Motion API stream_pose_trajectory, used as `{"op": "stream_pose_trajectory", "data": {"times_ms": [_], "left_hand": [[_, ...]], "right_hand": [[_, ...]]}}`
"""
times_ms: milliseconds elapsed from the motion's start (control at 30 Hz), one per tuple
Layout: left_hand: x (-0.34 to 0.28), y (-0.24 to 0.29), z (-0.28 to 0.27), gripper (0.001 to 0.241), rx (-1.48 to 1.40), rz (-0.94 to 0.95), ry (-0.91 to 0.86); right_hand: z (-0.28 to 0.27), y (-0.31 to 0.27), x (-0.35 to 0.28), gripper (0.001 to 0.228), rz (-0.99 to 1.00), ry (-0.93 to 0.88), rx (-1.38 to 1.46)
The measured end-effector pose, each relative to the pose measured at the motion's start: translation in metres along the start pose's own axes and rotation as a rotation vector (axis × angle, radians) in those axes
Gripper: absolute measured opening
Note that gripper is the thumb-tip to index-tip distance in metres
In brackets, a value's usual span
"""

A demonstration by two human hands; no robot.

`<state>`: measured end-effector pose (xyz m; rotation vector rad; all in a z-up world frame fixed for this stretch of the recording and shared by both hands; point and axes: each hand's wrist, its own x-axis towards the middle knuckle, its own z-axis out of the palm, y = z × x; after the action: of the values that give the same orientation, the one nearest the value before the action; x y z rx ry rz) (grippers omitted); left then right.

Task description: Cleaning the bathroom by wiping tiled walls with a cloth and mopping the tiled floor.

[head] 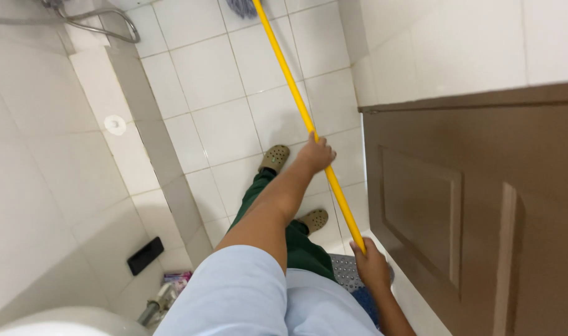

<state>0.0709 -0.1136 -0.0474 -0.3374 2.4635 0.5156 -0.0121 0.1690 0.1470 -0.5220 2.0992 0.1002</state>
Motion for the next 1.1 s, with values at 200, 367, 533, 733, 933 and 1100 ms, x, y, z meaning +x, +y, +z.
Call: {"op": "stream_pose_trajectory", "data": {"times_ms": [200, 367, 533, 733, 933, 1100], "left_hand": [[-0.004, -0.152, -0.043, 0.047, -0.086, -0.299, 0.111], [-0.012, -0.227, -0.042, 0.056, -0.256, -0.623, 0.054], [-0.021, -0.196, -0.027, 0.056, -0.206, -0.536, 0.014], [-0.024, -0.058, 0.015, 0.053, -0.127, -0.335, 0.010], [-0.056, 0.120, 0.027, 0.061, -0.023, 0.037, -0.066], [-0.053, 0.264, 0.079, 0.058, -0.138, 0.392, -0.222]], "right_hand": [[-0.011, -0.162, 0.071, 0.041, -0.213, 0.017, 0.057], [-0.024, -0.270, 0.086, 0.048, -0.458, -0.064, 0.059], [-0.033, -0.261, 0.048, 0.052, -0.282, -0.147, -0.048], [-0.032, -0.136, -0.004, 0.053, -0.123, -0.175, -0.107], [-0.014, 0.075, -0.076, 0.054, 0.072, -0.140, -0.079], [0.107, 0.390, -0.095, 0.057, -0.061, 0.048, -0.009]]}}
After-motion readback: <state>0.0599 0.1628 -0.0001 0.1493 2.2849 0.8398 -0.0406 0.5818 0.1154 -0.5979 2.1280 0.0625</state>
